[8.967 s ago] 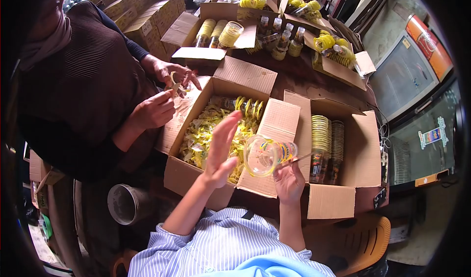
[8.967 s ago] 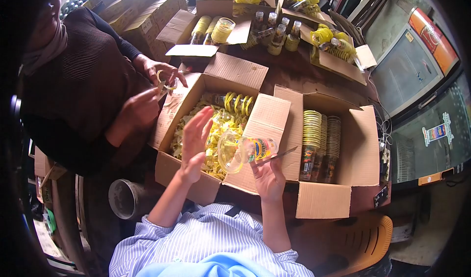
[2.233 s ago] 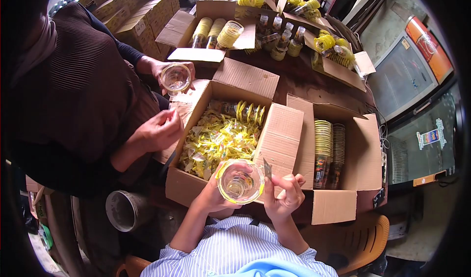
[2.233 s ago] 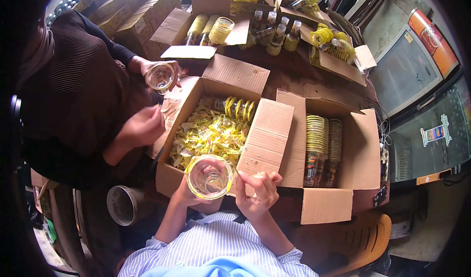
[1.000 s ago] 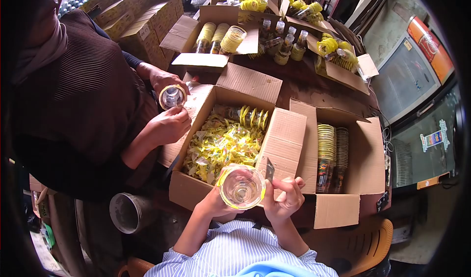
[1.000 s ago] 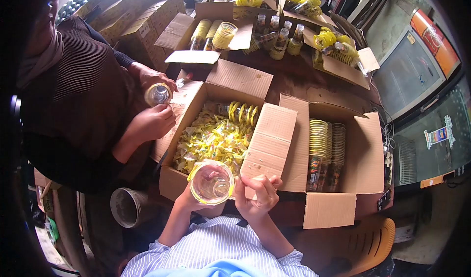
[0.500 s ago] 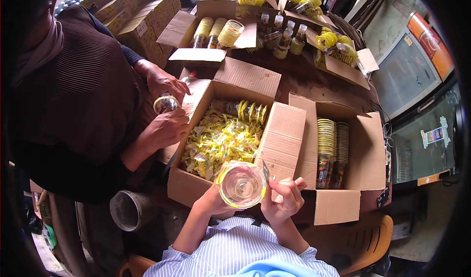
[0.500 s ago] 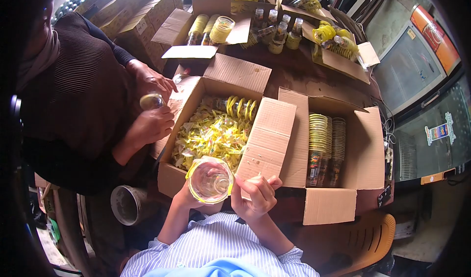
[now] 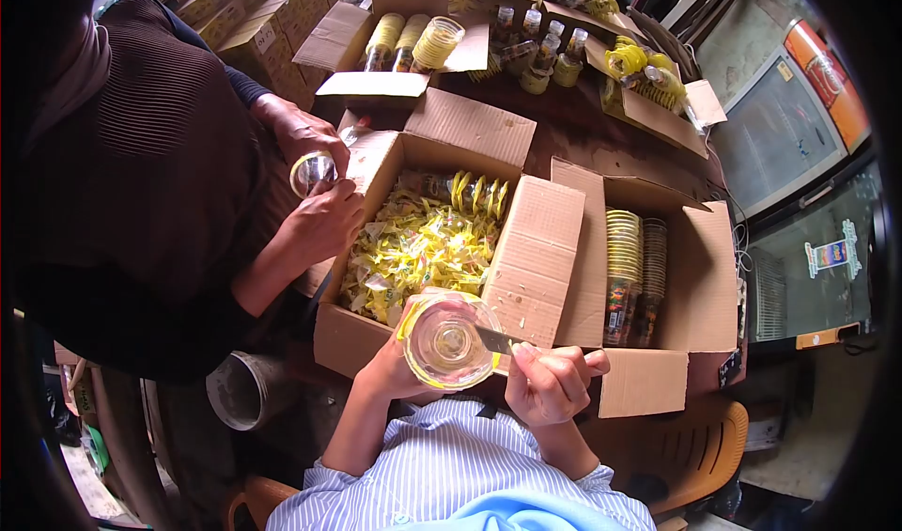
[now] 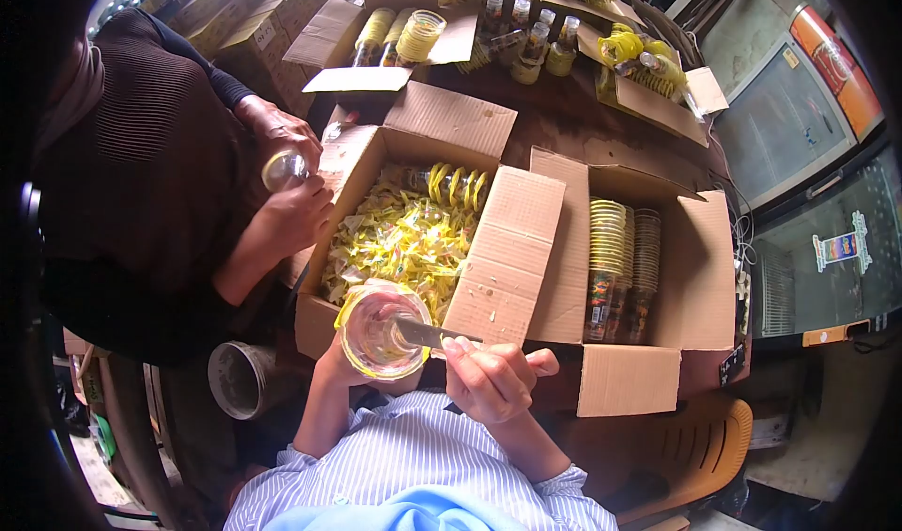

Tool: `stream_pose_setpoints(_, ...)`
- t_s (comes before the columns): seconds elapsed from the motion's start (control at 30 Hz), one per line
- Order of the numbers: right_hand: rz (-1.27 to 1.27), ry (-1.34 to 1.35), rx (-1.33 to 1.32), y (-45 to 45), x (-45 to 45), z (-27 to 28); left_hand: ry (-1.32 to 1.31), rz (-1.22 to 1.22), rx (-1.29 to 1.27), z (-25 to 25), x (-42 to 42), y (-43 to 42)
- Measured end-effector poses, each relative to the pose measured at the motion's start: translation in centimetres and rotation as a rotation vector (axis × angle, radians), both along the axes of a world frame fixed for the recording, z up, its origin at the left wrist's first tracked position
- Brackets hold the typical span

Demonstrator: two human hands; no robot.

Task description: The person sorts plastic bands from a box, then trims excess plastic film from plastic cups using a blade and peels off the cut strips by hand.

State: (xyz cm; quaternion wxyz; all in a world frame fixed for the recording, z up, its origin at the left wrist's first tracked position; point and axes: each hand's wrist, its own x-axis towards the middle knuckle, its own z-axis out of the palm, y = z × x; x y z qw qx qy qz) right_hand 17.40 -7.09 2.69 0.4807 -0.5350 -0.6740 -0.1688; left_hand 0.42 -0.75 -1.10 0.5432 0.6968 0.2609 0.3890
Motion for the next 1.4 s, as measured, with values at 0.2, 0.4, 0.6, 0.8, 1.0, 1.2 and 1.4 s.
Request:
stream_pose_setpoints(0.2,0.019,-0.039,0.013,-0.3,0.0,0.9,-0.008,0.014,0.12,0.3,-0.2,-0.7)
stream_pose_setpoints(0.4,0.033,0.08,0.008,0.4,0.2,0.4,-0.067,0.007,0.018,0.2,0.0,-0.9)
stream_pose_setpoints(0.6,0.047,-0.005,0.019,0.2,0.7,0.8,-0.057,-0.017,0.032,1.6,0.2,-0.3)
stream_pose_setpoints(0.8,0.045,-0.047,0.002,1.0,1.3,1.1,-0.087,-0.079,-0.007,2.1,0.3,-0.2)
stream_pose_setpoints(1.0,0.058,-0.025,-0.007,0.6,1.2,1.3,-0.279,-0.066,-0.144,1.9,0.6,-0.4)
stream_pose_setpoints(1.2,0.072,-0.066,0.009,1.4,0.6,0.8,-0.039,0.04,-0.028,0.7,0.8,-0.6)
stream_pose_setpoints(1.4,0.122,0.194,-0.067,1.2,0.7,0.4,-0.134,0.022,-0.251,0.4,0.8,-0.6)
